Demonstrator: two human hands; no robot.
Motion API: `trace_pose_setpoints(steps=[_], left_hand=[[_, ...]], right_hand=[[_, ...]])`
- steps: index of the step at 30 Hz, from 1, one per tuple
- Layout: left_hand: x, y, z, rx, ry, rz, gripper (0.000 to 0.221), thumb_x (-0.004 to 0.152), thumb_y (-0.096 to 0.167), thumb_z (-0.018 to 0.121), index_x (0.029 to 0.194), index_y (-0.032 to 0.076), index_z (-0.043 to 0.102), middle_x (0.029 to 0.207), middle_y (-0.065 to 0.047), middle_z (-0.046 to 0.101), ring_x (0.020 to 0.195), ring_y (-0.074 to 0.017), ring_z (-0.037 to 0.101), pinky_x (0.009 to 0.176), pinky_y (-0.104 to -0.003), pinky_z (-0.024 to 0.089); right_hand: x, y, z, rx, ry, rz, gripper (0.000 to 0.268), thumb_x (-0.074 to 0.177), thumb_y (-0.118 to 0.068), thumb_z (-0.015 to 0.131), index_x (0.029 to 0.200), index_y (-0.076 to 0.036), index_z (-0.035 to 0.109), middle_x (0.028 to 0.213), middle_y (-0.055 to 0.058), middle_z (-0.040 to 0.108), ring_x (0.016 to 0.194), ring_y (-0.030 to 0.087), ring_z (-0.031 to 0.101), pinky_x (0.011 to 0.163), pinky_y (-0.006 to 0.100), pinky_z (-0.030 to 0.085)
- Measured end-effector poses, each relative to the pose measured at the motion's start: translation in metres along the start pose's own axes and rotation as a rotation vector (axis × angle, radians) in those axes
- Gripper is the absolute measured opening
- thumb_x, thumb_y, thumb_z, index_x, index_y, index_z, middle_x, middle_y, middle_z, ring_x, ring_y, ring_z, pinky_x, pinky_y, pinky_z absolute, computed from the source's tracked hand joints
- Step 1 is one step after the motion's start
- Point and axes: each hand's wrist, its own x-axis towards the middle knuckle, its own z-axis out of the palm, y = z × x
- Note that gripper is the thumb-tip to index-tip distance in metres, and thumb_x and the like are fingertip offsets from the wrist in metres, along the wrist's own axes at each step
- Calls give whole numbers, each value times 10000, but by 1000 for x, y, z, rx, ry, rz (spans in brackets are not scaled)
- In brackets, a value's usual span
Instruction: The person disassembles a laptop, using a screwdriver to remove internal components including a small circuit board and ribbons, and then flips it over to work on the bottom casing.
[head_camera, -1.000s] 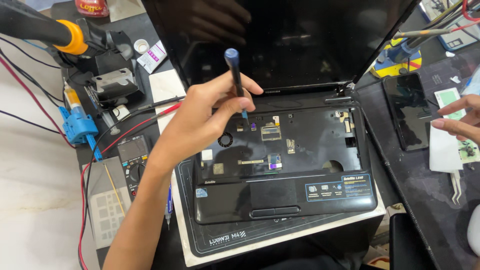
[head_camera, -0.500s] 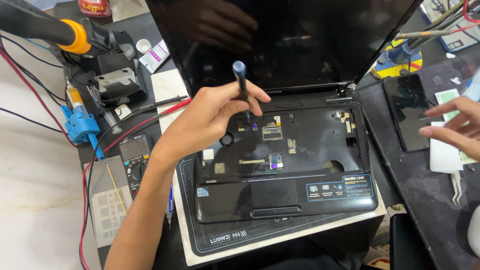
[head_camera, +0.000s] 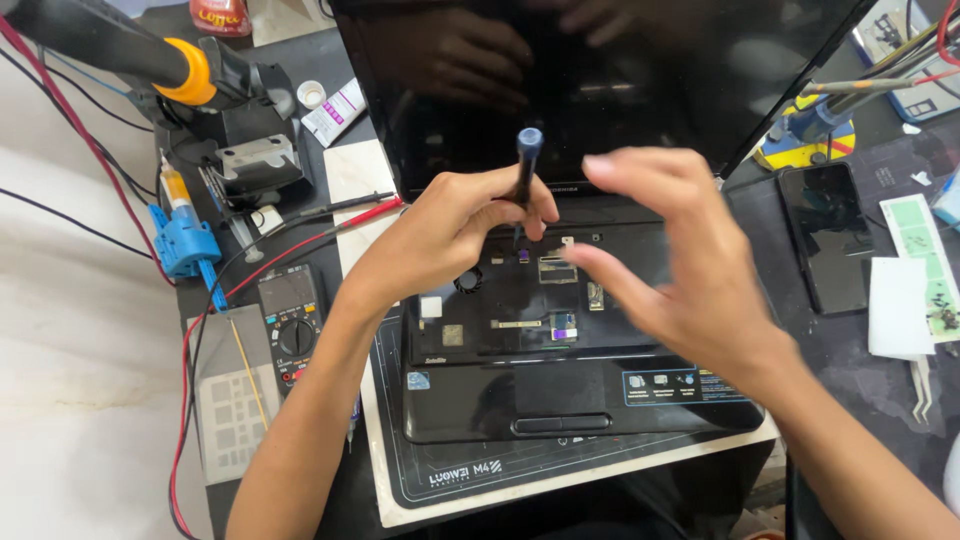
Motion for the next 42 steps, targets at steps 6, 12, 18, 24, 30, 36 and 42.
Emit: trace_pose_setpoints(steps=[6,12,18,24,30,36,42], left_hand=[[-3,-15,-8,-115,-18,16,385,881,-215,381,1134,-52,622,986,-125,722,989,-217,733,971,-339,606],[-7,-27,-12,-109,-19,21,290,944,-211,427,1089,-61,628,978,-131,716,989,-221,725,965,-338,605],[-5,-31,-8,-173,-7,46,513,776,-261,390,1170,-56,647,985,-133,733,993,-214,748,962,-318,616],[-5,-31,-9,-160,44,28,389,880,-200,472,1192,-56,655,1005,-115,758,973,-183,774,912,-310,636],[-2,-22,0,105,157,-53,302,899,48,834,1149,-47,693,773,-107,623,733,-178,604,698,-307,535],[-2,-3,-4,-156,49,15,378,832,68,786,1115,-28,555,937,-17,682,942,-106,675,870,-269,545],[-1,-12,-1,-279,90,-47,205,922,63,707,1111,11,645,972,-13,706,975,-99,695,928,-283,577]], right_hand=[[24,11,34,127,68,31,381,977,-35,840,1252,-49,576,1182,98,657,1036,171,690,913,269,555],[30,16,47,99,96,-36,387,913,-29,875,1173,13,591,1081,108,620,968,195,643,884,304,544],[33,22,56,265,103,60,359,987,-10,880,1118,-18,546,1019,60,606,905,110,674,895,241,565],[39,22,40,536,-62,147,226,1035,86,700,1096,-14,507,1036,63,621,1026,155,754,1132,311,567],[39,7,36,554,-93,156,274,975,126,602,1107,-14,406,1238,82,629,1158,181,681,1066,325,569],[37,11,30,592,-84,239,332,939,100,746,1091,-37,484,1119,125,586,993,169,660,933,293,556],[36,10,31,573,-105,146,322,948,69,767,1105,-60,517,1121,117,595,997,154,659,962,311,552]])
